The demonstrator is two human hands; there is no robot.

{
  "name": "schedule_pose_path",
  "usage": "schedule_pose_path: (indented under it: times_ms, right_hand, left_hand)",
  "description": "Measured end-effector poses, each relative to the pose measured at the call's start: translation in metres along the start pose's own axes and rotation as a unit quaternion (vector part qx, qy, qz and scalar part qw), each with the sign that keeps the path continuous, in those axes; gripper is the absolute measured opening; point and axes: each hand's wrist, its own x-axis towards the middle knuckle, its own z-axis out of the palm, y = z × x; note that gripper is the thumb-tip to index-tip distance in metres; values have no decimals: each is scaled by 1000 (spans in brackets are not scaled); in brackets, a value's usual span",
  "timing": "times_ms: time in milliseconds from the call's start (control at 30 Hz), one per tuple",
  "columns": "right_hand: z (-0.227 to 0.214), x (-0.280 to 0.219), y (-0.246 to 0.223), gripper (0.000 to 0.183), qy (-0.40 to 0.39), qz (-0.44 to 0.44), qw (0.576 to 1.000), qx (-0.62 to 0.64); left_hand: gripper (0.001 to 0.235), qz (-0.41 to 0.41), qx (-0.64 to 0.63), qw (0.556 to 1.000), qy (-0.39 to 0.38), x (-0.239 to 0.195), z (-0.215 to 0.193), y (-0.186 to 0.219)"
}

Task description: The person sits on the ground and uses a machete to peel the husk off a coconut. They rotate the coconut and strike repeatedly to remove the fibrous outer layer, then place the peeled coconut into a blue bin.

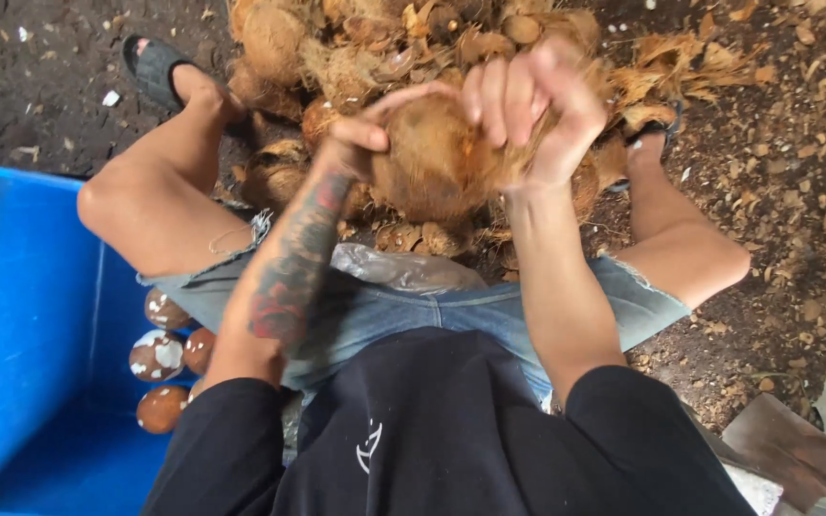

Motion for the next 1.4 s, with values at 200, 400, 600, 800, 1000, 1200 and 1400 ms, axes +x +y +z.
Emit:
schedule_pose_path:
  times_ms: [200, 400, 600, 800, 1000, 1200, 1400]
  right_hand:
    - [-18, 0, 2, 39, -140, 62, 988, -16]
    - [-52, 28, -10, 35, 88, -18, 994, 56]
    - [-222, 65, -67, 34, 423, -225, 875, 76]
    - [-382, 18, -170, 10, 548, -304, 778, 40]
    - [-368, 15, -164, 13, 709, -163, 675, -123]
    - [-405, 34, -124, 37, 764, 28, 621, -172]
    - [-457, 32, -85, 24, 761, 177, 549, -298]
  left_hand:
    - [125, -430, 523, 733, -58, 59, 56, 49]
    - [69, -128, 242, 961, 44, 15, -3, -45]
    - [93, -11, 88, 976, 197, -6, 13, -116]
    - [97, -160, -64, 960, 223, -76, -12, -94]
    - [94, -164, -37, 977, 130, -64, -38, -51]
    - [79, -221, -36, 848, 481, -126, -83, -50]
    - [85, -106, -38, 877, 468, -105, -76, -12]
